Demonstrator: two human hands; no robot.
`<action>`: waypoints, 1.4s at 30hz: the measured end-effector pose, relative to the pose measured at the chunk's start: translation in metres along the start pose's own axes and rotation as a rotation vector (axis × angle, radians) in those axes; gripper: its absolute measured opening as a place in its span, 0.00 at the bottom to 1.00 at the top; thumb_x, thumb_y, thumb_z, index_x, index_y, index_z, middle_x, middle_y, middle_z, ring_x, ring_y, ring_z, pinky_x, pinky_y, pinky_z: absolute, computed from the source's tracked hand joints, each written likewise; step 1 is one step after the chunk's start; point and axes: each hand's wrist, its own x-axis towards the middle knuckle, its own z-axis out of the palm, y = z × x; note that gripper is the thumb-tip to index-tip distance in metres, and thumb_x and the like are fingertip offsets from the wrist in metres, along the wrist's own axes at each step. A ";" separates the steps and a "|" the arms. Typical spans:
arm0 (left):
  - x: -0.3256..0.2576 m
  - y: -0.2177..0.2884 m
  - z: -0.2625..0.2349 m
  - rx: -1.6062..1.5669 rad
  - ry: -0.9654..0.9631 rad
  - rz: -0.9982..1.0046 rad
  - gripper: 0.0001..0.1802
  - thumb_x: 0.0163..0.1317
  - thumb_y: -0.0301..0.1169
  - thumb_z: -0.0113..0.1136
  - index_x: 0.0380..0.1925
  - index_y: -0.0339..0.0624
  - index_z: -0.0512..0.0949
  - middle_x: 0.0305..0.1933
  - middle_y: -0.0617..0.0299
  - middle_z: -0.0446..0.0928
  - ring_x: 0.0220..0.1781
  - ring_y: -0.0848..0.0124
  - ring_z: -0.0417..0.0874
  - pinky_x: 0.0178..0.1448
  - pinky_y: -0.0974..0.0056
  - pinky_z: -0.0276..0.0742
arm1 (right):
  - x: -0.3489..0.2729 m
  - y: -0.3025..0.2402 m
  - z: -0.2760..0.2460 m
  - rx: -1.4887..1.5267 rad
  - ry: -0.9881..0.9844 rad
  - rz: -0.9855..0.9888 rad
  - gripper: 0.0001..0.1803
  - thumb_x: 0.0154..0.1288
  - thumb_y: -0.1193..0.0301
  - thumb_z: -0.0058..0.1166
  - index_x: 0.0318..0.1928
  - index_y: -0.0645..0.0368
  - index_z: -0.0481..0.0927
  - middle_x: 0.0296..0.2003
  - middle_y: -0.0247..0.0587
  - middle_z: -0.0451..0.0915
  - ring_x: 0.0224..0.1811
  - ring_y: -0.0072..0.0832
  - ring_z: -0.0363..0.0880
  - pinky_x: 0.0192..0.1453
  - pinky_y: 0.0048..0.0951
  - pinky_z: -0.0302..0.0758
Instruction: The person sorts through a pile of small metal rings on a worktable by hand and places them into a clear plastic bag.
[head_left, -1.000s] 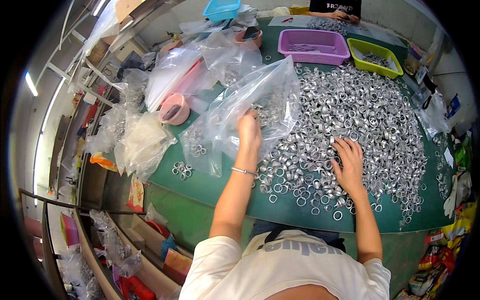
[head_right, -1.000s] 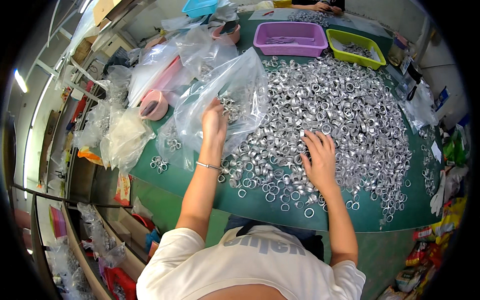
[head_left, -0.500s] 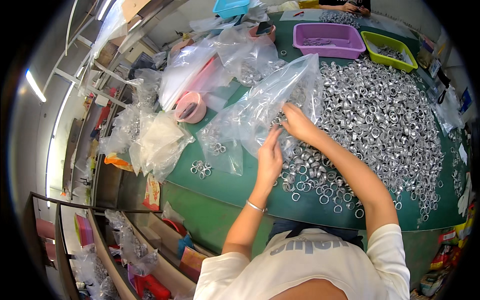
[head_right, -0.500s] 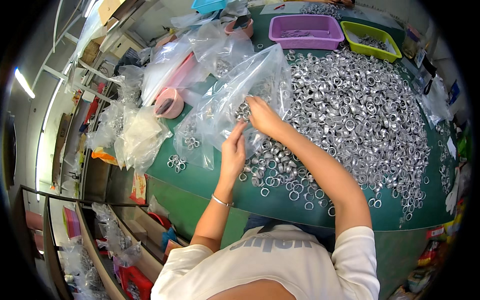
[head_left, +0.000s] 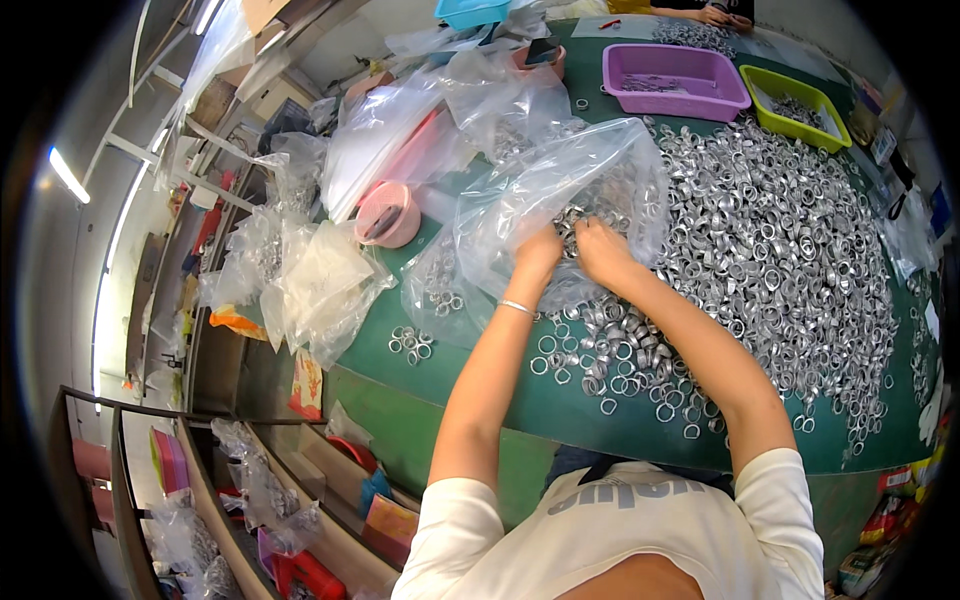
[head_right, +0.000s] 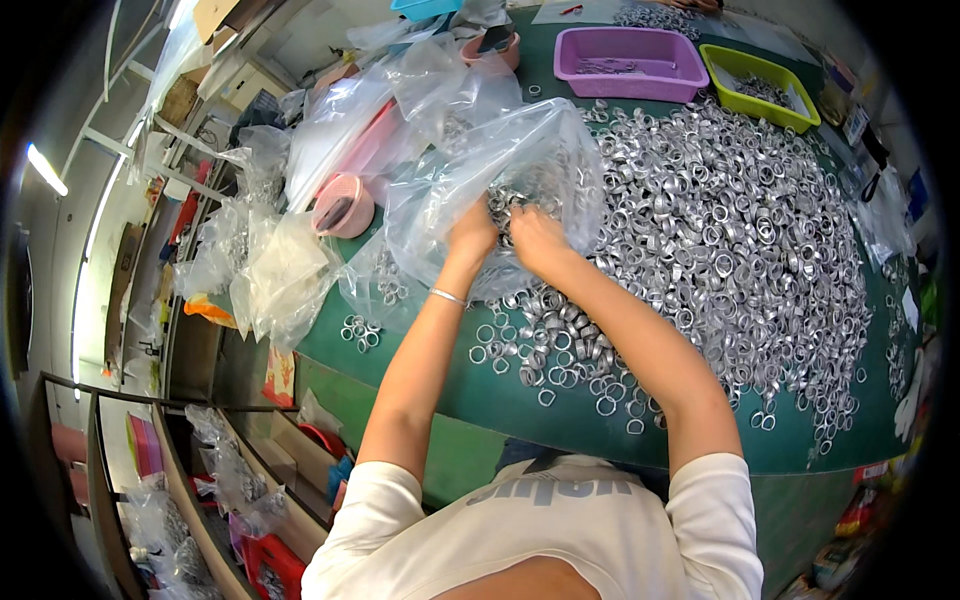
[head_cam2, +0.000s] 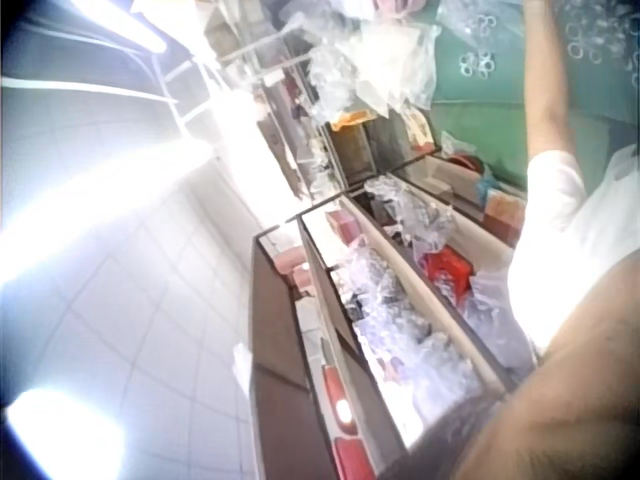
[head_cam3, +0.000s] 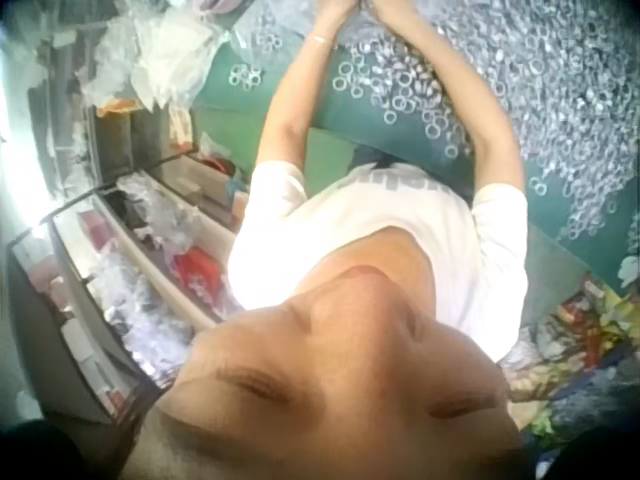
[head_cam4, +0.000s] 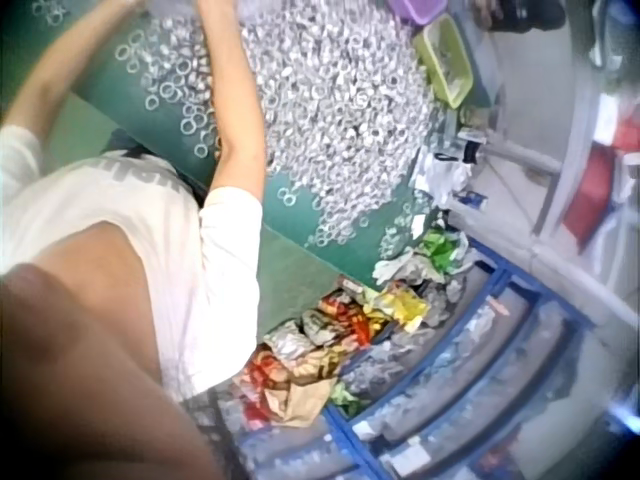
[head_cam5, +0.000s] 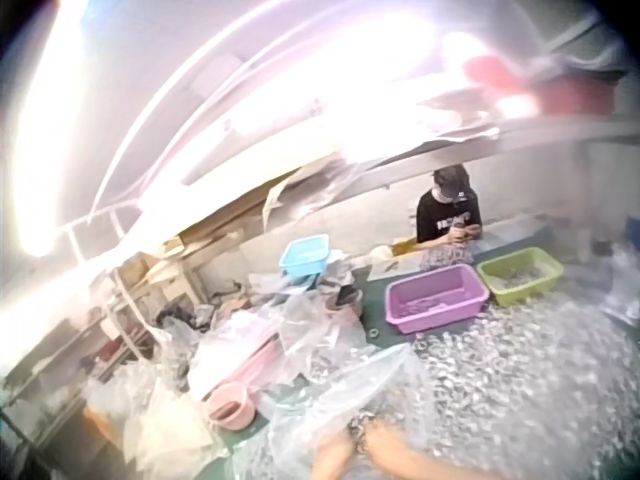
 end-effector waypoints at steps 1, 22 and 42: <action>0.002 -0.002 0.003 0.014 0.008 0.015 0.25 0.47 0.20 0.50 0.51 0.36 0.70 0.51 0.39 0.72 0.55 0.46 0.71 0.57 0.52 0.66 | -0.001 0.001 -0.001 0.002 0.011 -0.022 0.14 0.49 0.82 0.48 0.39 0.70 0.70 0.38 0.59 0.75 0.42 0.53 0.76 0.44 0.46 0.74; 0.022 -0.037 0.030 -0.025 0.138 0.310 0.19 0.52 0.22 0.53 0.47 0.35 0.73 0.47 0.40 0.73 0.50 0.47 0.74 0.54 0.53 0.69 | 0.024 0.018 -0.003 -0.261 -0.020 -0.169 0.10 0.52 0.73 0.55 0.36 0.61 0.74 0.36 0.47 0.77 0.35 0.45 0.80 0.40 0.42 0.76; 0.033 -0.045 0.043 -1.313 0.033 -0.371 0.14 0.60 0.37 0.52 0.42 0.43 0.74 0.36 0.56 0.78 0.34 0.59 0.77 0.44 0.58 0.72 | 0.036 0.021 -0.014 0.511 0.082 0.196 0.10 0.56 0.73 0.50 0.38 0.60 0.79 0.25 0.43 0.77 0.29 0.35 0.76 0.29 0.33 0.71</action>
